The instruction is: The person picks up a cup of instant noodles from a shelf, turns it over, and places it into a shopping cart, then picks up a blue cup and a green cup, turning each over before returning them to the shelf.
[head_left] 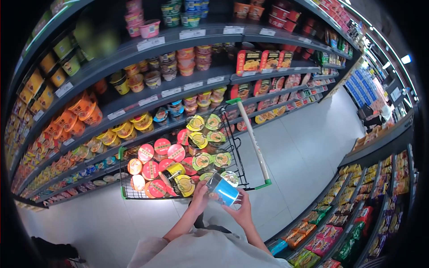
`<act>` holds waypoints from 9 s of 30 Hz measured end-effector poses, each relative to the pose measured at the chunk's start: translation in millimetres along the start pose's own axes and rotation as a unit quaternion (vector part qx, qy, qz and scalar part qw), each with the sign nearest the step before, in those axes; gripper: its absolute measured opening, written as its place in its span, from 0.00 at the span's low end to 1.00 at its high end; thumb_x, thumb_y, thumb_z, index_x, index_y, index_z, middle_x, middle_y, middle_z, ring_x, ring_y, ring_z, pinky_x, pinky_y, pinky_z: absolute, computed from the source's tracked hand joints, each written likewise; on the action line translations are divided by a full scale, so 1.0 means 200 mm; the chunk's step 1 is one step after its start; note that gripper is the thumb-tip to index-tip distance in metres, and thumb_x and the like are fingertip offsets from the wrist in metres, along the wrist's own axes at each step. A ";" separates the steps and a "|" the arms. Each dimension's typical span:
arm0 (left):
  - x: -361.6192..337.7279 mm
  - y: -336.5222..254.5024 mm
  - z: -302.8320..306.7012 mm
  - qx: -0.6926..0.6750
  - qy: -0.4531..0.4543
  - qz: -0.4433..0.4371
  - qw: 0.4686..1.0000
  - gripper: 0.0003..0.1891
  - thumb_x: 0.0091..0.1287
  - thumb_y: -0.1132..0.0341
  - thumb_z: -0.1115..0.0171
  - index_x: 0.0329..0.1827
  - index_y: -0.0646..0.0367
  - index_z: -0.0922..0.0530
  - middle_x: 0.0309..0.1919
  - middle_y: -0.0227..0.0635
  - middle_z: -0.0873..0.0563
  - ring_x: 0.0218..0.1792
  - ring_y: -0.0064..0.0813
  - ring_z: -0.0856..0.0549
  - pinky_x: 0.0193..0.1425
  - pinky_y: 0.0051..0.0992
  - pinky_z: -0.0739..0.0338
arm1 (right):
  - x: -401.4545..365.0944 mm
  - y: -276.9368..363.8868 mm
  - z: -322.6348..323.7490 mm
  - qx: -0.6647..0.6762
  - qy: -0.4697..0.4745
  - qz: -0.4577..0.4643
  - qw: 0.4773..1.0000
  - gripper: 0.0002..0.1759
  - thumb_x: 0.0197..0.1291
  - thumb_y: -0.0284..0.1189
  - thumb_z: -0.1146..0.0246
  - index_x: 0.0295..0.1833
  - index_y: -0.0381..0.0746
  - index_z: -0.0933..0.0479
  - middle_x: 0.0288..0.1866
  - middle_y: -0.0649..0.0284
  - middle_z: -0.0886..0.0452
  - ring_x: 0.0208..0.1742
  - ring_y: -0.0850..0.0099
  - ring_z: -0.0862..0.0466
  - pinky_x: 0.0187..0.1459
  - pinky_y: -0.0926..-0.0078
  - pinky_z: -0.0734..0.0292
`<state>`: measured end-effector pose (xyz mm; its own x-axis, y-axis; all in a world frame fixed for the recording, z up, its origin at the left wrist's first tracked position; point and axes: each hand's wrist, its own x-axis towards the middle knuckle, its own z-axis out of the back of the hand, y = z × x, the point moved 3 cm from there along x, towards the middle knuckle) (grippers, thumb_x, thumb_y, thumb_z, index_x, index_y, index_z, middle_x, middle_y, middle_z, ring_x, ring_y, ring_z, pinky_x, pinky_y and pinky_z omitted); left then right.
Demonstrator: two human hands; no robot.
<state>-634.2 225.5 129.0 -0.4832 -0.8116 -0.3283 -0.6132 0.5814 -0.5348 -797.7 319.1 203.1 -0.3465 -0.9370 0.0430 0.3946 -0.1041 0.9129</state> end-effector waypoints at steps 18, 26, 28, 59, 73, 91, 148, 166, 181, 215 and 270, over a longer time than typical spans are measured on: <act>-0.13 -0.08 0.19 0.060 -0.034 -0.058 0.996 0.31 0.65 0.45 0.30 0.63 0.51 0.32 0.58 0.32 0.20 0.62 0.29 0.20 0.68 0.37 0.26 | -0.02 -0.06 -0.17 0.071 0.090 -0.037 0.993 0.49 0.45 0.28 0.17 0.69 0.36 0.41 0.59 0.57 0.24 0.52 0.71 0.18 0.46 0.74 0.18; -0.13 -0.35 0.27 0.094 -0.086 -0.142 0.982 0.22 0.69 0.53 0.32 0.58 0.52 0.30 0.53 0.28 0.24 0.57 0.23 0.23 0.62 0.30 0.27 | 0.13 -0.06 -0.44 0.186 0.156 -0.102 0.965 0.48 0.56 0.35 0.22 0.75 0.34 0.43 0.67 0.51 0.30 0.62 0.64 0.21 0.54 0.68 0.18; -0.13 -0.41 0.27 0.085 -0.095 -0.150 0.980 0.20 0.71 0.54 0.34 0.58 0.53 0.30 0.52 0.28 0.23 0.56 0.23 0.23 0.61 0.29 0.27 | 0.21 -0.03 -0.49 0.195 0.166 -0.129 0.958 0.47 0.56 0.34 0.23 0.74 0.35 0.42 0.67 0.51 0.29 0.63 0.64 0.21 0.55 0.67 0.18; 0.41 -1.20 0.46 0.390 -0.125 -0.221 0.885 0.33 0.51 0.64 0.17 0.54 0.58 0.32 0.51 0.35 0.24 0.55 0.26 0.21 0.62 0.29 0.27 | 0.89 0.00 -1.11 0.294 0.144 -0.222 0.918 0.32 0.67 0.30 0.32 0.71 0.36 0.37 0.60 0.58 0.23 0.55 0.72 0.17 0.46 0.73 0.14; 0.95 -1.52 0.57 0.607 -0.227 -0.374 0.664 0.42 0.43 0.63 0.14 0.60 0.60 0.32 0.63 0.50 0.29 0.61 0.48 0.24 0.64 0.39 0.26 | 1.18 -0.23 -0.65 0.224 -0.107 -0.173 0.953 0.15 0.70 0.30 0.35 0.57 0.38 0.27 0.43 0.65 0.19 0.40 0.76 0.14 0.36 0.81 0.19; 1.25 -1.50 0.69 0.500 -0.340 -0.413 0.682 0.38 0.46 0.61 0.14 0.57 0.64 0.29 0.59 0.49 0.24 0.61 0.46 0.24 0.69 0.39 0.32 | 1.16 -0.76 -0.24 -0.197 -0.099 -0.185 0.958 0.24 0.68 0.46 0.34 0.49 0.32 0.22 0.37 0.58 0.14 0.36 0.69 0.15 0.41 0.69 0.21; 0.73 -0.82 0.91 0.685 -0.164 -0.216 0.676 0.14 0.67 0.64 0.31 0.51 0.60 0.20 0.45 0.44 0.13 0.46 0.39 0.12 0.51 0.37 0.19 | 1.17 -0.84 -0.24 -0.247 -0.086 -0.196 0.945 0.32 0.57 0.57 0.32 0.41 0.34 0.18 0.34 0.48 0.13 0.40 0.48 0.12 0.43 0.53 0.17; 0.85 -0.88 1.16 0.614 -0.169 -0.137 0.758 0.11 0.69 0.65 0.32 0.47 0.65 0.16 0.39 0.40 0.10 0.41 0.29 0.10 0.47 0.29 0.16 | 1.18 -0.79 -0.22 -0.237 -0.023 -0.283 0.929 0.41 0.55 0.62 0.33 0.48 0.30 0.17 0.40 0.42 0.13 0.47 0.45 0.13 0.49 0.53 0.17; 1.47 -1.29 1.06 0.294 -0.341 -0.157 0.879 0.16 0.72 0.58 0.35 0.53 0.61 0.21 0.40 0.31 0.14 0.37 0.25 0.12 0.37 0.24 0.14 | 1.23 -0.84 -0.24 -0.247 -0.033 -0.242 0.938 0.38 0.56 0.63 0.34 0.36 0.32 0.17 0.34 0.43 0.13 0.42 0.45 0.12 0.46 0.52 0.18; 1.76 -1.41 1.22 0.132 -0.450 -0.066 0.881 0.13 0.78 0.64 0.44 0.57 0.64 0.30 0.47 0.42 0.19 0.39 0.36 0.12 0.42 0.36 0.08 | 1.22 -0.97 -0.25 -0.228 -0.049 -0.237 0.943 0.34 0.62 0.55 0.32 0.32 0.29 0.20 0.20 0.56 0.16 0.21 0.70 0.14 0.28 0.72 0.19; 1.07 -0.83 0.63 0.492 -0.139 -0.169 0.843 0.07 0.75 0.66 0.39 0.42 0.61 0.21 0.27 0.27 0.17 0.30 0.16 0.19 0.36 0.21 0.24 | 1.22 -1.15 -0.28 -0.274 -0.067 -0.203 0.938 0.36 0.62 0.60 0.36 0.32 0.31 0.18 0.19 0.55 0.16 0.23 0.65 0.12 0.34 0.67 0.16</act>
<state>-557.8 -51.0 50.0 -0.1356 -0.9828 -0.1250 0.1945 0.0973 -0.9761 -925.8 95.6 -18.8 -0.6523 -0.7365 -0.1791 0.5721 -0.6335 0.5209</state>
